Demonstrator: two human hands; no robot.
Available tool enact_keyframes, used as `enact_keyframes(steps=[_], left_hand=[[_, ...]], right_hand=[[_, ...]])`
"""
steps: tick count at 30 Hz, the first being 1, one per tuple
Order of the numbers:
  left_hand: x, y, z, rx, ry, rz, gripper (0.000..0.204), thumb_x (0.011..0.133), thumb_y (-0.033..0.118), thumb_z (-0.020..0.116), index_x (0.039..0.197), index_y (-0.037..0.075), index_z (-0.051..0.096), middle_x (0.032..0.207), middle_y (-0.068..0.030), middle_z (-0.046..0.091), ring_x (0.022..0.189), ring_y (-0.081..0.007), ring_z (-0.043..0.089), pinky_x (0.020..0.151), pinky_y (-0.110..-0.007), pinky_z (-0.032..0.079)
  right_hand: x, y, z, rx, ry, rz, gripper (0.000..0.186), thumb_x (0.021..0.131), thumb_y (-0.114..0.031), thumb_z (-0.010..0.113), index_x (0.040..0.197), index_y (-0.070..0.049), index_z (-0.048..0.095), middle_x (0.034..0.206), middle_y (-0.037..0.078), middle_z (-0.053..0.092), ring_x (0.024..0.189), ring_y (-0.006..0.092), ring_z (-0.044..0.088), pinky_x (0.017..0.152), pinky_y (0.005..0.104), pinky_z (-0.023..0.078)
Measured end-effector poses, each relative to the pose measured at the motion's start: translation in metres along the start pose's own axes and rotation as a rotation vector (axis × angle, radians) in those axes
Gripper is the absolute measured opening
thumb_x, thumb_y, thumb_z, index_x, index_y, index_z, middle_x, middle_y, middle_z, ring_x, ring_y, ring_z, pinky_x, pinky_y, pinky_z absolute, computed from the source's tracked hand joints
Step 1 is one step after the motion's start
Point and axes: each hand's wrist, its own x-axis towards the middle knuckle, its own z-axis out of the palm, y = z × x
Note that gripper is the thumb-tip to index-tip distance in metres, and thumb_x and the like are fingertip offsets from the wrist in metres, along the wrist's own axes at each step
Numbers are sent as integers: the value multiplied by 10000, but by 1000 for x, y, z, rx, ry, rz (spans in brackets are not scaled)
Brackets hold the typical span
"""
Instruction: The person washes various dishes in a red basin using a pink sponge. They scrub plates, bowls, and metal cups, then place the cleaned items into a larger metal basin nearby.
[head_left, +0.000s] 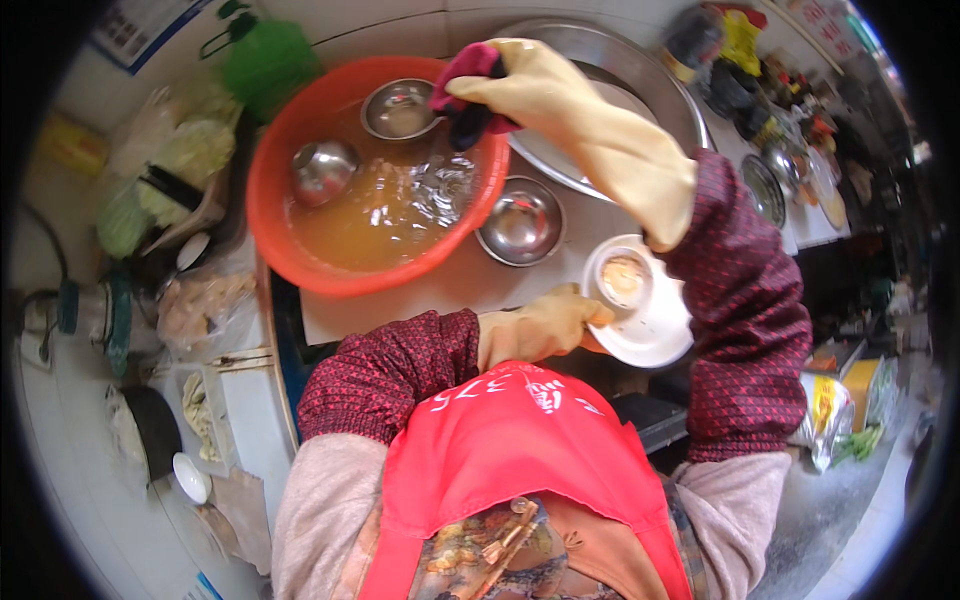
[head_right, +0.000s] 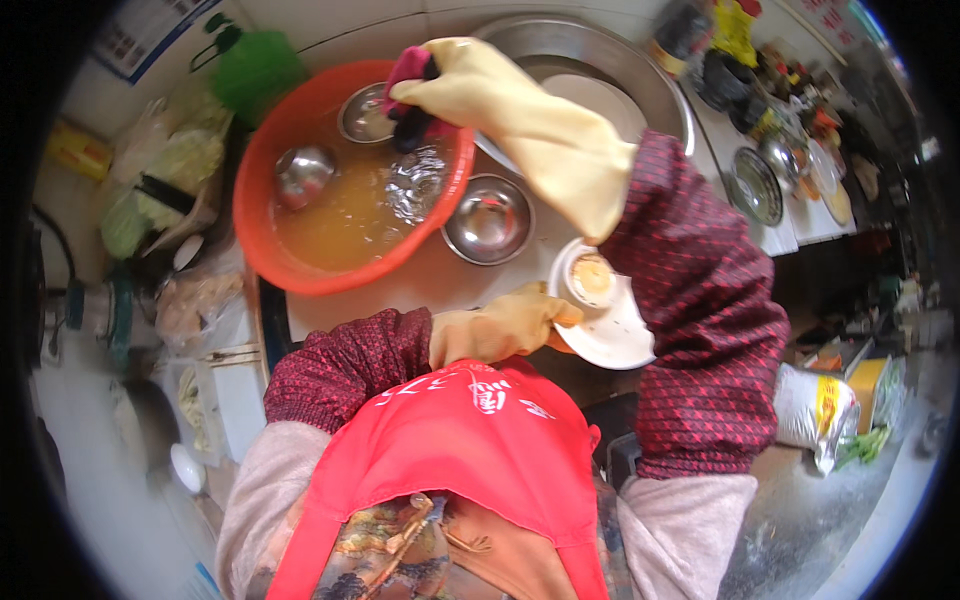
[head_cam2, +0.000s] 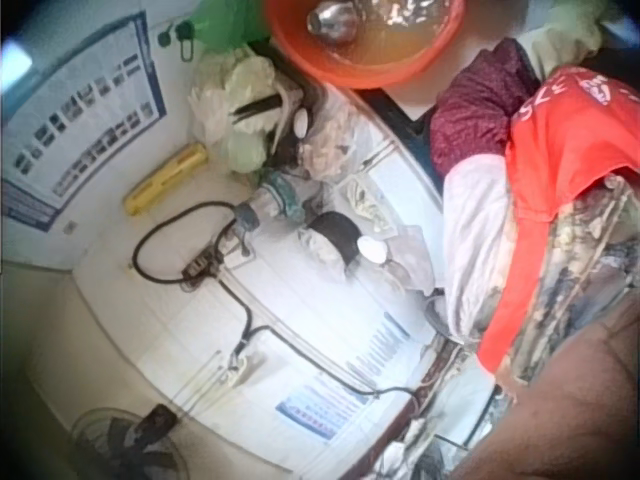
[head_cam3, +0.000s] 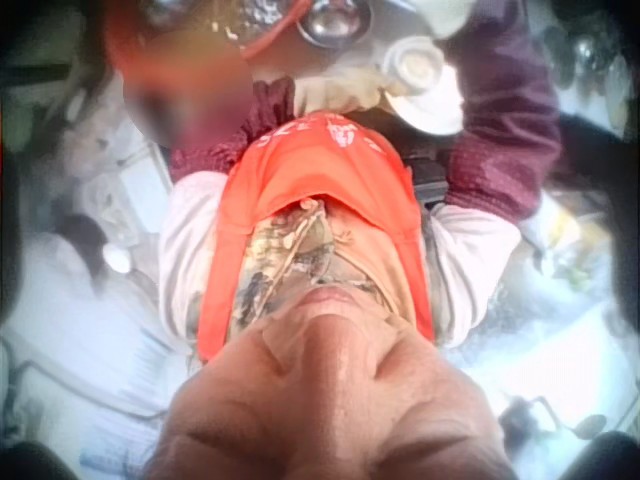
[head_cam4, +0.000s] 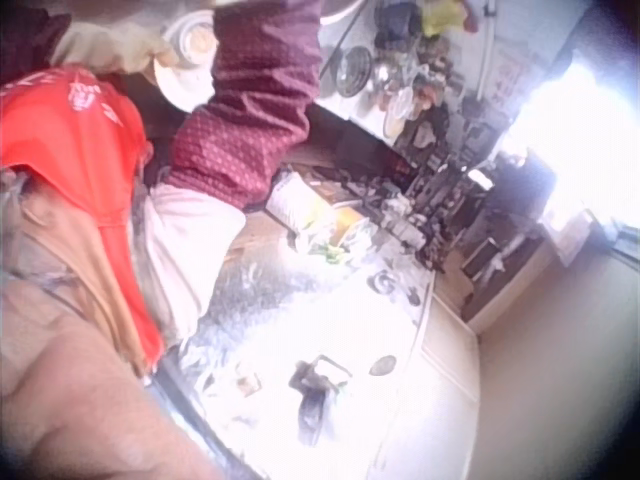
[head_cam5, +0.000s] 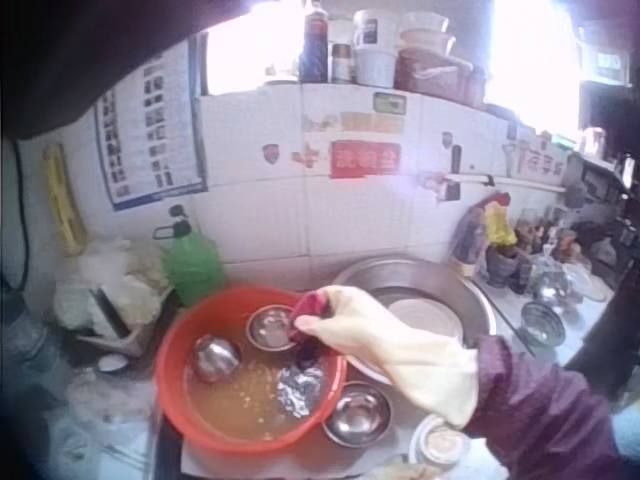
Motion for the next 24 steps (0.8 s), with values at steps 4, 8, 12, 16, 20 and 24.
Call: enact_keyframes(steps=[4, 8, 12, 16, 20, 24], left_hand=[[-76, 76, 30, 714, 185, -9, 425, 969, -55, 616, 1348, 51, 775, 1190, -158, 807, 1091, -219, 804, 901, -352, 623], [-142, 132, 31, 753, 168, 195, 513, 920, -135, 535, 1343, 34, 770, 1276, -143, 762, 1086, -241, 790, 900, -343, 624], [-199, 144, -7, 220, 337, 408, 522, 940, -170, 582, 1412, 16, 705, 1354, -129, 738, 1233, -245, 738, 1053, -342, 588], [-254, 146, -51, 1218, 701, 861, 420, 984, -157, 530, 1326, -5, 720, 1247, -166, 741, 1109, -279, 784, 816, -346, 685], [-279, 150, -74, 754, 733, 652, 413, 977, -218, 500, 1287, -52, 717, 1336, -204, 738, 1181, -321, 792, 1004, -380, 665], [-256, 181, -105, 91, 672, 375, 410, 947, -214, 647, 1335, -83, 657, 1372, -229, 742, 1240, -287, 759, 1037, -377, 666]], right_hand=[[2, -40, -23, 98, -28, -49, 181, 1032, -208, 800, 1102, -45, 832, 945, 59, 851, 760, 117, 797, 639, 230, 531], [-2, -78, -44, 264, -129, -52, 202, 1104, -196, 723, 1100, -19, 820, 1004, 108, 859, 800, 149, 813, 705, 288, 582], [15, -76, -28, 311, 29, -114, 178, 1019, -207, 773, 1066, -47, 834, 901, 68, 833, 743, 144, 751, 660, 287, 562], [26, -38, 1, 264, 51, -56, 160, 1049, -208, 774, 1097, -66, 832, 976, 25, 851, 759, 72, 743, 641, 224, 510], [25, -3, 36, 293, -12, 68, 149, 1043, -189, 743, 1077, -79, 839, 897, 0, 828, 703, 60, 705, 584, 232, 440], [21, 16, 61, 338, 6, 151, 118, 991, -155, 763, 1017, -50, 812, 885, 27, 794, 747, 101, 703, 661, 281, 517]])
